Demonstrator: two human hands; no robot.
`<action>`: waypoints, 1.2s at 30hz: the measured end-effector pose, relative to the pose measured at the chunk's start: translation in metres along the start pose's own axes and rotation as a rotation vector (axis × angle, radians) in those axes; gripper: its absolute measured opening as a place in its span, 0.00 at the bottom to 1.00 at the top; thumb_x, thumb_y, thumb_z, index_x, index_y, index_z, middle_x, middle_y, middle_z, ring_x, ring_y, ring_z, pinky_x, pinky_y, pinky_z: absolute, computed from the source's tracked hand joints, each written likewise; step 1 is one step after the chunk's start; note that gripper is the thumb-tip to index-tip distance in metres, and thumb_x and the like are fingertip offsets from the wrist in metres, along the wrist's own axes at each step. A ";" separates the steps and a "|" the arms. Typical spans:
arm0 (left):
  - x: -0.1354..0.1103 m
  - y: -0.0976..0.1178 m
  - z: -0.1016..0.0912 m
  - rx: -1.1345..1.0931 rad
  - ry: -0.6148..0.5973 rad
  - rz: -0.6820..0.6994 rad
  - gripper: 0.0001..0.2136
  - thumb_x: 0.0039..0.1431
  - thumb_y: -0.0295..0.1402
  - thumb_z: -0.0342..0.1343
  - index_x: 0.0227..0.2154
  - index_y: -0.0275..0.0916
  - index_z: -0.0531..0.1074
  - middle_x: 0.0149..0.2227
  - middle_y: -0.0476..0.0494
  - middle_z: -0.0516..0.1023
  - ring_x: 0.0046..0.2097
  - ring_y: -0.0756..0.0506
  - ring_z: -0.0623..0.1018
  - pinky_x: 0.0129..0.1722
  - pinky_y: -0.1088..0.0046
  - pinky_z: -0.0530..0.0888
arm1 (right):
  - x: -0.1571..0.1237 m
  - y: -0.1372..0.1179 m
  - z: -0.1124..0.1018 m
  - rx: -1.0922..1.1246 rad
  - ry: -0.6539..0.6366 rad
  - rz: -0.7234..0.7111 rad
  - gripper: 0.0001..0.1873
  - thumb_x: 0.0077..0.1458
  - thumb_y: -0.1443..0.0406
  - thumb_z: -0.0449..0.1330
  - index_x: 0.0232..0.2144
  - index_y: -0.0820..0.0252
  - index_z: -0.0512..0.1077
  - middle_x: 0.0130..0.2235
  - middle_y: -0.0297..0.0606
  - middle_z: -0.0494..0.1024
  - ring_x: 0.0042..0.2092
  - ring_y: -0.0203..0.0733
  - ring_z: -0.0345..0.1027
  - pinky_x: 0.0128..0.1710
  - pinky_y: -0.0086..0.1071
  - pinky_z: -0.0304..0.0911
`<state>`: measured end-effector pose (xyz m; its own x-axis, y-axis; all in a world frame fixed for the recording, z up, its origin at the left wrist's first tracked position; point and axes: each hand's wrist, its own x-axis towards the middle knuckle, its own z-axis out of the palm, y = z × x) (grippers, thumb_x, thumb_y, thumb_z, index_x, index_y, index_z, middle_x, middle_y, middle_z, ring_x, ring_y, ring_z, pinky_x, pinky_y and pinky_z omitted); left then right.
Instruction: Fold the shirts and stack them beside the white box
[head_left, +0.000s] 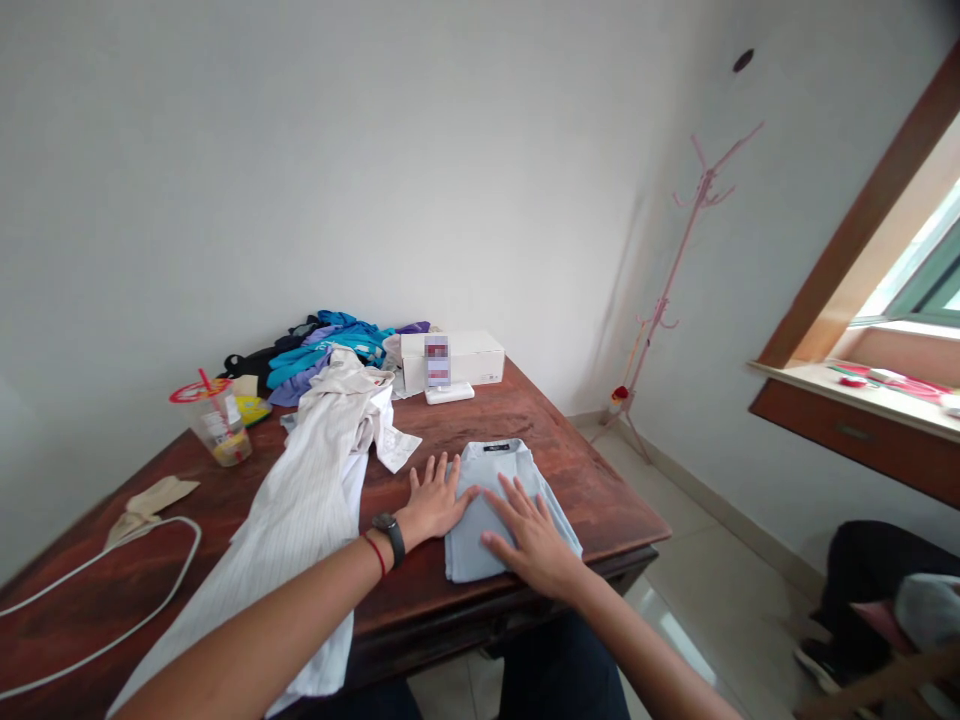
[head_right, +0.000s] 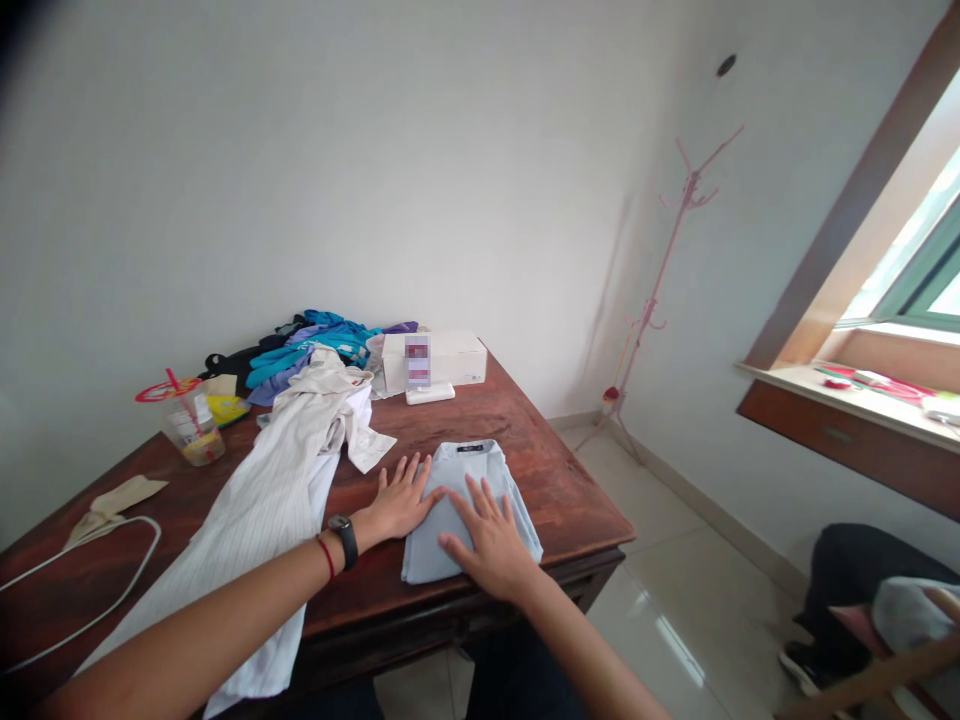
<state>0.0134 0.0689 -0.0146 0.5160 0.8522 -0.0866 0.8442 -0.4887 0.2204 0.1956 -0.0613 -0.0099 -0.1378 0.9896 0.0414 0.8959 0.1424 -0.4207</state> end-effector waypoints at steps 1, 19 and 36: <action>0.000 -0.005 -0.001 0.002 -0.001 0.036 0.44 0.64 0.63 0.29 0.73 0.35 0.42 0.74 0.32 0.39 0.73 0.28 0.41 0.66 0.34 0.42 | -0.010 -0.002 0.001 0.003 -0.043 -0.071 0.40 0.63 0.40 0.50 0.71 0.40 0.48 0.75 0.33 0.37 0.74 0.55 0.28 0.70 0.59 0.32; -0.006 -0.053 -0.039 -0.550 -0.083 0.219 0.39 0.69 0.57 0.38 0.73 0.37 0.43 0.70 0.34 0.57 0.71 0.37 0.56 0.69 0.57 0.52 | 0.074 0.078 -0.015 -0.126 0.022 0.069 0.30 0.68 0.45 0.41 0.69 0.38 0.55 0.74 0.31 0.44 0.74 0.52 0.36 0.69 0.59 0.39; -0.015 -0.059 -0.041 -0.323 -0.121 0.313 0.28 0.70 0.49 0.45 0.66 0.40 0.64 0.71 0.38 0.55 0.73 0.34 0.50 0.70 0.49 0.52 | 0.188 0.166 -0.024 -0.201 0.130 0.121 0.29 0.71 0.49 0.38 0.68 0.44 0.58 0.73 0.35 0.50 0.73 0.51 0.42 0.68 0.55 0.48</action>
<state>-0.0496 0.0929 0.0139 0.7681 0.6358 -0.0759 0.5664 -0.6195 0.5435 0.3287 0.1493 -0.0508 0.0195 0.9922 0.1227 0.9702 0.0109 -0.2421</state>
